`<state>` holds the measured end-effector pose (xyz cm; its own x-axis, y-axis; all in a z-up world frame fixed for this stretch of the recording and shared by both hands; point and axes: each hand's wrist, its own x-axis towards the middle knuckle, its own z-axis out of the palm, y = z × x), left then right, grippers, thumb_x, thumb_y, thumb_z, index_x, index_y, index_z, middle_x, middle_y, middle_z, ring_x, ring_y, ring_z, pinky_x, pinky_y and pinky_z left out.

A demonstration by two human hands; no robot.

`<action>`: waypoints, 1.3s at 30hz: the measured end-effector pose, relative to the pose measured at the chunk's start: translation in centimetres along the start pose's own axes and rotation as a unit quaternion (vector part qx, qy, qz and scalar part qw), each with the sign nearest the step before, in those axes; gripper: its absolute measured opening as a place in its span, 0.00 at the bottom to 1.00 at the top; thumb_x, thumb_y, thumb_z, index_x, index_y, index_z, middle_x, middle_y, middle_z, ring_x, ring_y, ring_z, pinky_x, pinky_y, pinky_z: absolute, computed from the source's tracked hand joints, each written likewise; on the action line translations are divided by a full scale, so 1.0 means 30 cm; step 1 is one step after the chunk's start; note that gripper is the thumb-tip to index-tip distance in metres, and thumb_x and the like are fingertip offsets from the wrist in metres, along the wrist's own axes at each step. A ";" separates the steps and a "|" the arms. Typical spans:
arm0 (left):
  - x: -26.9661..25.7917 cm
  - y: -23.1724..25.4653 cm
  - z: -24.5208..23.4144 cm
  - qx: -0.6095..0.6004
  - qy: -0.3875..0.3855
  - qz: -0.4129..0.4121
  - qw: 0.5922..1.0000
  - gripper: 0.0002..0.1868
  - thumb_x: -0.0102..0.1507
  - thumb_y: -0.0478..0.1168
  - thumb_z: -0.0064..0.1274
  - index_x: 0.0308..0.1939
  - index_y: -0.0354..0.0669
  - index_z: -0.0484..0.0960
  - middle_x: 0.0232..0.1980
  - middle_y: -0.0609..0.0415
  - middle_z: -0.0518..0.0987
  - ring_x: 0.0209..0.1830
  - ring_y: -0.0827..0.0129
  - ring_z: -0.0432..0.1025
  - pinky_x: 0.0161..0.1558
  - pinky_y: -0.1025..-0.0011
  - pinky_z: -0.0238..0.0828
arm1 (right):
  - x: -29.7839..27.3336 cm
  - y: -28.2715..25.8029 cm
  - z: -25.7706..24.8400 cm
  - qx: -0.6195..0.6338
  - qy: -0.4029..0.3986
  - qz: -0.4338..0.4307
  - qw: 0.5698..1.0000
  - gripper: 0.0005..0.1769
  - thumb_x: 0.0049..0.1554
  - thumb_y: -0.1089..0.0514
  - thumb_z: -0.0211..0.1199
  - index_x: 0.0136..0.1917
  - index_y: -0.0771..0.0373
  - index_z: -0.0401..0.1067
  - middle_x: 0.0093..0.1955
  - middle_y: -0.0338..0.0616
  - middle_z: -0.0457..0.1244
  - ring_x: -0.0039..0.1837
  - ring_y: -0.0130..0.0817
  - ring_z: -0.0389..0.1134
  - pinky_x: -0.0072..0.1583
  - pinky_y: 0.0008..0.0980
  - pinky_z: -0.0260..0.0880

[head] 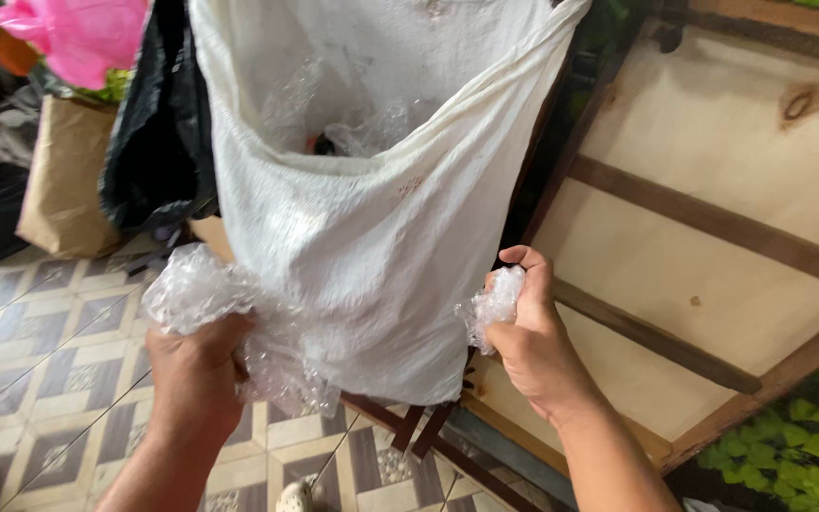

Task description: The person sorts through a pile of plastic waste on the floor, picking up various items including bubble wrap, black plastic bags, and orange plastic bags. They place the collected items into a large white sack positioned on a wooden frame.

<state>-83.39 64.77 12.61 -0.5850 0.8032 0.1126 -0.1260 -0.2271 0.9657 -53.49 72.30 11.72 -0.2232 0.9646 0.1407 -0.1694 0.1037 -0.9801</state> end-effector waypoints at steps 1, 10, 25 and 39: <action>0.029 -0.017 0.001 0.009 -0.005 -0.002 1.000 0.08 0.55 0.26 0.50 0.37 0.38 0.78 0.30 0.53 0.76 0.20 0.69 0.67 0.19 0.69 0.59 | 0.020 -0.005 -0.003 0.014 -0.005 -0.002 1.000 0.41 0.44 0.73 0.51 0.69 0.53 0.52 0.54 0.41 0.56 0.54 0.30 0.60 0.53 0.29 0.66; 0.364 0.017 0.081 0.079 -0.096 0.076 0.989 0.07 0.56 0.25 0.50 0.38 0.31 0.79 0.30 0.54 0.77 0.23 0.73 0.68 0.23 0.71 0.63 | 0.241 -0.096 0.118 0.040 0.070 -0.096 0.992 0.38 0.54 0.67 0.59 0.73 0.51 0.49 0.62 0.48 0.63 0.53 0.35 0.71 0.53 0.37 0.75; 0.915 0.164 0.579 -0.014 -0.214 0.192 0.958 0.39 0.57 0.28 0.59 0.69 0.37 0.58 0.48 0.51 0.79 0.34 0.70 0.77 0.25 0.70 0.77 | 0.481 -0.040 0.281 -0.085 0.233 -0.210 0.946 0.27 0.58 0.66 0.67 0.68 0.60 0.63 0.63 0.43 0.63 0.52 0.25 0.68 0.49 0.27 0.75; 0.937 -0.324 0.900 0.506 -0.379 0.196 0.750 0.44 0.55 0.46 0.66 0.72 0.47 0.62 0.69 0.32 0.60 0.67 0.36 0.59 0.62 0.46 0.64 | 0.542 -0.101 0.144 -0.171 0.139 -0.230 0.948 0.27 0.60 0.65 0.69 0.72 0.60 0.67 0.55 0.38 0.65 0.49 0.20 0.67 0.48 0.22 0.73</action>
<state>-76.96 104.42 12.71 0.2534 0.9532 0.1652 0.8329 -0.3018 0.4639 -60.74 86.62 17.58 0.0685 0.8196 0.5688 0.1452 0.5559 -0.8185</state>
